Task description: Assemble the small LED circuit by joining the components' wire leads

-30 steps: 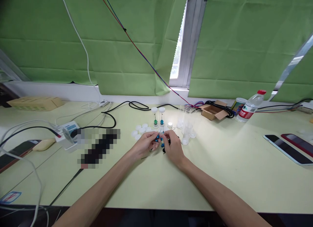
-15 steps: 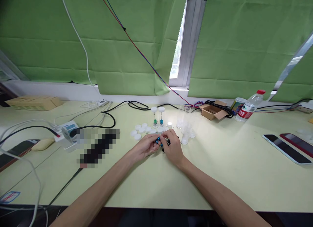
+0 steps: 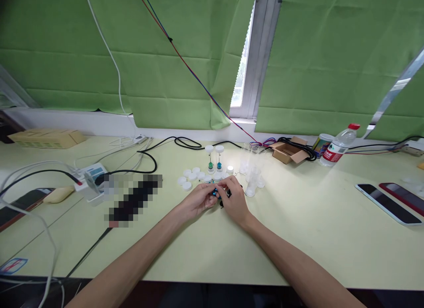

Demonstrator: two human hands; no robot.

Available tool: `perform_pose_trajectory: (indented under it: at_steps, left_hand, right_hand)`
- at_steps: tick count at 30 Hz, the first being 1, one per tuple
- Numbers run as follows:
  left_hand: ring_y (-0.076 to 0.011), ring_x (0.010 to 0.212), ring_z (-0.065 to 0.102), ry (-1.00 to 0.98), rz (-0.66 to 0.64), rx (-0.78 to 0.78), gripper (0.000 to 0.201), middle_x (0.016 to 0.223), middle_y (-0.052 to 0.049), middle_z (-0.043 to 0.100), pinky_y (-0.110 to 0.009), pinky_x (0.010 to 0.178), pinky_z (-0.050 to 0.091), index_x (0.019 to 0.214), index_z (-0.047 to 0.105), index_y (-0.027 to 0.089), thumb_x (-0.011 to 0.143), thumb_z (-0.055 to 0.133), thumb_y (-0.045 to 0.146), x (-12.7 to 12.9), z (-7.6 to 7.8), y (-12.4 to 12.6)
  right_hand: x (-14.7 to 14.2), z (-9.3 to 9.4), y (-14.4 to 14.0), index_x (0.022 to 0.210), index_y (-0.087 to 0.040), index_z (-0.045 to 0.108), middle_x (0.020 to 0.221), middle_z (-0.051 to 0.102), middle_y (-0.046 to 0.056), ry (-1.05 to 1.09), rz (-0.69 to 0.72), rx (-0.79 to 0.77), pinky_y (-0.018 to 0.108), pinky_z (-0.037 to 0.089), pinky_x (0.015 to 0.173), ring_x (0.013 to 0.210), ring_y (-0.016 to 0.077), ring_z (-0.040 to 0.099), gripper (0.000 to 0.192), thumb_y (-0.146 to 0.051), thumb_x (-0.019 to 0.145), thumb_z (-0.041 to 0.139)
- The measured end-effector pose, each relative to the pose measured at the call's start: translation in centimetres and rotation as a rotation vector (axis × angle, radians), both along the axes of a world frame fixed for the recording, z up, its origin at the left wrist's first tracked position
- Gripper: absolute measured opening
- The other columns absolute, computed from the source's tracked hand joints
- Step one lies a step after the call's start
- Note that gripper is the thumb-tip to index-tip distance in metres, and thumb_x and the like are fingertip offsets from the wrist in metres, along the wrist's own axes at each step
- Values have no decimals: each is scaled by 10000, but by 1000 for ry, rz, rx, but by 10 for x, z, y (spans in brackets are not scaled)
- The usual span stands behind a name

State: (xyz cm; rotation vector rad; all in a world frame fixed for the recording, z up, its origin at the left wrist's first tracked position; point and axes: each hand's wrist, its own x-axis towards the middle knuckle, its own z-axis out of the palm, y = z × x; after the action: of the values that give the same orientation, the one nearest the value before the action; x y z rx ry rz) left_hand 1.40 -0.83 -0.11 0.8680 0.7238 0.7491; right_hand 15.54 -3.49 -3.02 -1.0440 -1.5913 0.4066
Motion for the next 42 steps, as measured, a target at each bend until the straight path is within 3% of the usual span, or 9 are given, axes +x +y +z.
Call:
perform_pose_trajectory:
  at_steps: [19, 33, 37, 42]
  left_hand:
    - [-31, 420, 413, 3, 7, -27, 124, 593, -11, 525, -163, 394, 278, 653, 625, 91, 753, 640, 162, 0, 2, 0]
    - [-27, 430, 424, -34, 10, -32, 203, 628, -11, 546, -167, 402, 293, 707, 638, 87, 764, 709, 268, -1, -2, 3]
    - [-28, 435, 433, -45, 46, -10, 178, 624, -10, 546, -158, 403, 298, 735, 640, 83, 808, 667, 244, -5, 0, 7]
    - [-39, 435, 438, -19, 124, 51, 186, 635, -12, 554, -167, 403, 299, 774, 636, 93, 838, 622, 268, -10, 2, 11]
  right_hand:
    - [1, -4, 4, 879, -217, 623, 849, 583, 33, 35, 16, -60, 338, 490, 721, 784, 188, 586, 112, -306, 928, 576]
    - [2, -5, 2, 898, -211, 603, 860, 584, 40, 20, -14, -70, 343, 486, 738, 793, 187, 571, 184, -331, 973, 485]
    - [3, -3, 2, 973, -209, 589, 902, 592, 50, 50, -63, -36, 347, 484, 761, 830, 192, 570, 169, -331, 978, 472]
    - [3, -1, 2, 920, -207, 587, 859, 577, 41, 10, -109, -20, 345, 472, 746, 799, 190, 557, 167, -313, 975, 470]
